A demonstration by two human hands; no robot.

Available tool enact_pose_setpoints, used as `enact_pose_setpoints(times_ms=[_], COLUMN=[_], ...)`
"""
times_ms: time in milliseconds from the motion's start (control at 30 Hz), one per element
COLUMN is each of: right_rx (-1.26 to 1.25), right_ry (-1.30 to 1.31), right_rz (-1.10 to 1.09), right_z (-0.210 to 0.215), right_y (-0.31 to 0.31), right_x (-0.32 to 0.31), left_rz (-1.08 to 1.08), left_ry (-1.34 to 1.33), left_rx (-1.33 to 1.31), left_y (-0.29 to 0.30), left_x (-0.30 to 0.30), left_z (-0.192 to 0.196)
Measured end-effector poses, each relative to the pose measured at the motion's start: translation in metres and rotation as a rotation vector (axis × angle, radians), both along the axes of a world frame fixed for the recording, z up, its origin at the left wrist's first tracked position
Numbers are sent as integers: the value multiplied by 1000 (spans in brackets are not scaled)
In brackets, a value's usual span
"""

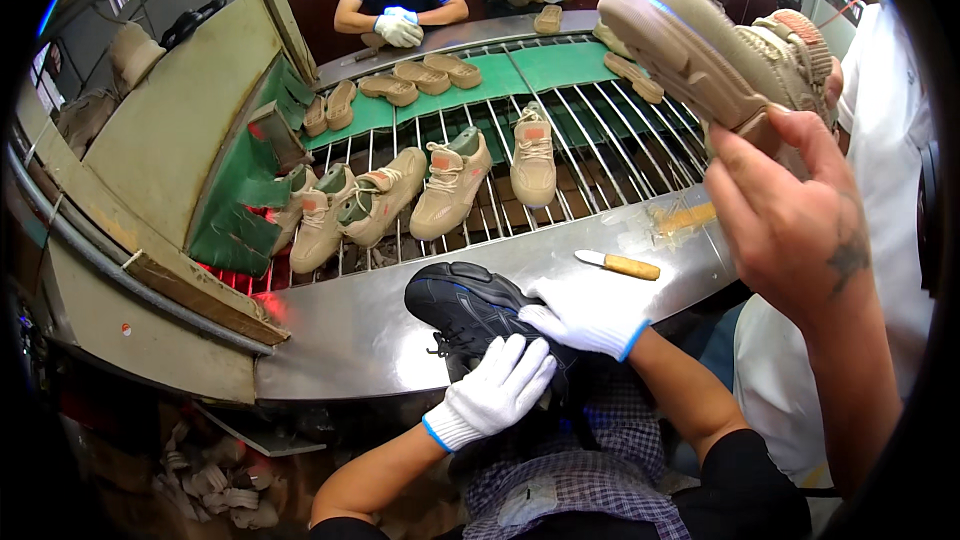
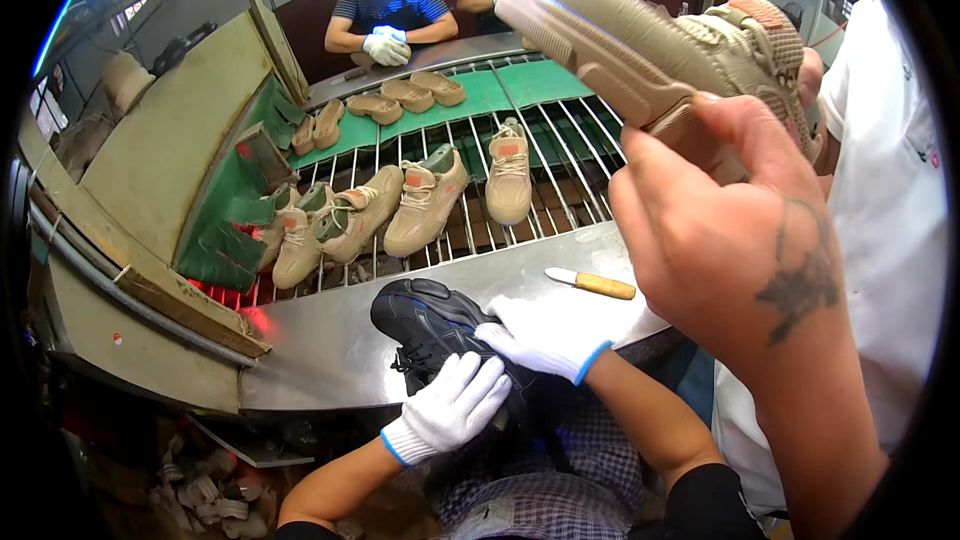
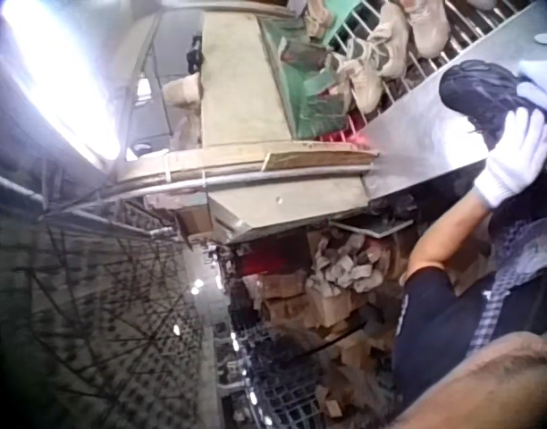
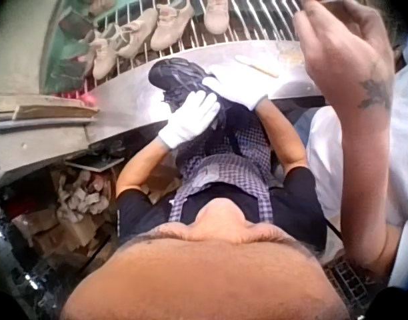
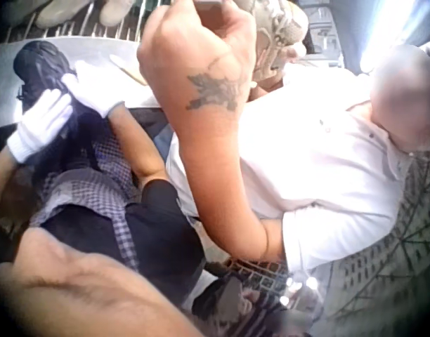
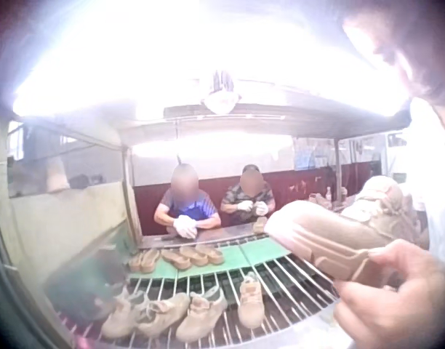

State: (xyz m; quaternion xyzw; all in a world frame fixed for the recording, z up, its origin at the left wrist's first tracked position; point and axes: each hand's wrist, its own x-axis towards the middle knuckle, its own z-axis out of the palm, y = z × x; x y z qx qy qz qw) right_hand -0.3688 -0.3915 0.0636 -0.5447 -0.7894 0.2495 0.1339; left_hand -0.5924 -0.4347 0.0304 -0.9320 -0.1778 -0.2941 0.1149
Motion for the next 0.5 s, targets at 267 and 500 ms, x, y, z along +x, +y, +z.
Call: enact_pose_setpoints(times_ms=[267, 500], right_rx=[-396, -161], right_ry=[87, -312], right_rz=[115, 154], right_z=[-9, 29], right_y=[59, 42], right_x=[-4, -37], left_rz=[24, -10], left_ry=[-59, -65], left_rx=[-56, -121], left_y=[-8, 0], left_x=[-17, -19], left_z=[-15, 1])
